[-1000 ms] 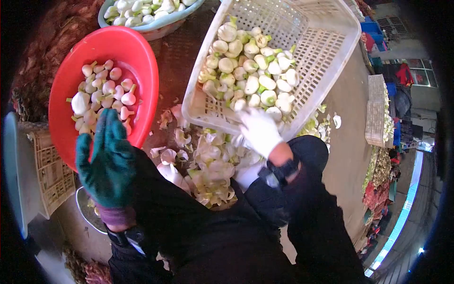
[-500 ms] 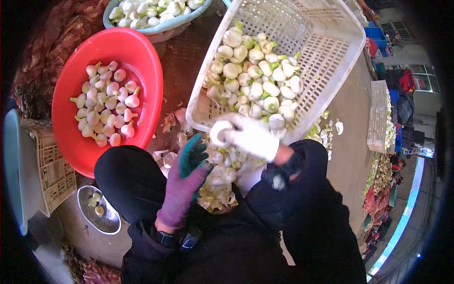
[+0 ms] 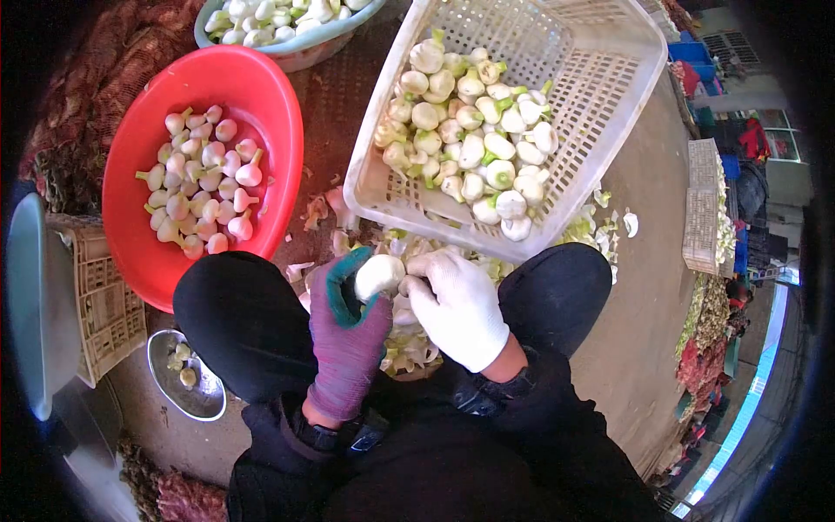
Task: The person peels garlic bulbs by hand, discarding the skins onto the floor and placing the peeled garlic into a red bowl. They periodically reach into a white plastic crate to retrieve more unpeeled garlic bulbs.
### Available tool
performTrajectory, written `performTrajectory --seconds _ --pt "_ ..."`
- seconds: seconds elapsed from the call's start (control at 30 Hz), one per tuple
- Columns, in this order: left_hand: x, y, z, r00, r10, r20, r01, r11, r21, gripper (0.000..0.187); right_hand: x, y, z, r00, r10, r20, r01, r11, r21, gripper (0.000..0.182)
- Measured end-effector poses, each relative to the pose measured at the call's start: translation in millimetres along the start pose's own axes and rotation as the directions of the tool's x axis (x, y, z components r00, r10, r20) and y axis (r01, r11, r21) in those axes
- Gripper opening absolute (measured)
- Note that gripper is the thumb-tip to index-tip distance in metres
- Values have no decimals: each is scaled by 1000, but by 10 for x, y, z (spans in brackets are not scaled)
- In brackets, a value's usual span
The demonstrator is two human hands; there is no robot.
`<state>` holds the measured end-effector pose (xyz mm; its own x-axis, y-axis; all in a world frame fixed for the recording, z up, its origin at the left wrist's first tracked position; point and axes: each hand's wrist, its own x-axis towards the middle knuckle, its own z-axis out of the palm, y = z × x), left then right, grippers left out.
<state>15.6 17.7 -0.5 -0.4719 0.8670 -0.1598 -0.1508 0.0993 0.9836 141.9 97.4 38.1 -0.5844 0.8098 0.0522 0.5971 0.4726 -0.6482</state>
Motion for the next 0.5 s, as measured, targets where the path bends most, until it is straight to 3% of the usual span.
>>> performTrajectory --seconds 0.07,0.13,0.2,0.33,0.4,0.43,0.5 --pt "-47 -29 13 999 32 -16 -31 999 41 47 -31 -35 51 995 -5 -97 -6 993 -116 11" --pt "-60 13 12 998 63 -31 -61 995 82 47 -40 -40 52 996 15 -89 -26 992 -124 13" --pt "-45 161 -15 985 -173 21 174 971 -162 53 -48 -26 70 988 125 -86 -117 989 96 13" --pt "-50 163 -43 973 -232 6 227 946 -233 53 -91 -101 47 989 146 21 -148 979 139 12" --pt "-83 41 -35 999 -21 -26 21 1000 8 53 -91 -74 82 993 97 -67 -96 995 31 12" --pt "-91 4 -51 999 -20 -27 20 1000 7 53 -87 -78 99 993 97 -67 -95 995 31 12" --pt "-111 -45 -90 990 136 -22 -129 969 210 52 -94 -91 130 993 71 -95 -71 997 5 12"
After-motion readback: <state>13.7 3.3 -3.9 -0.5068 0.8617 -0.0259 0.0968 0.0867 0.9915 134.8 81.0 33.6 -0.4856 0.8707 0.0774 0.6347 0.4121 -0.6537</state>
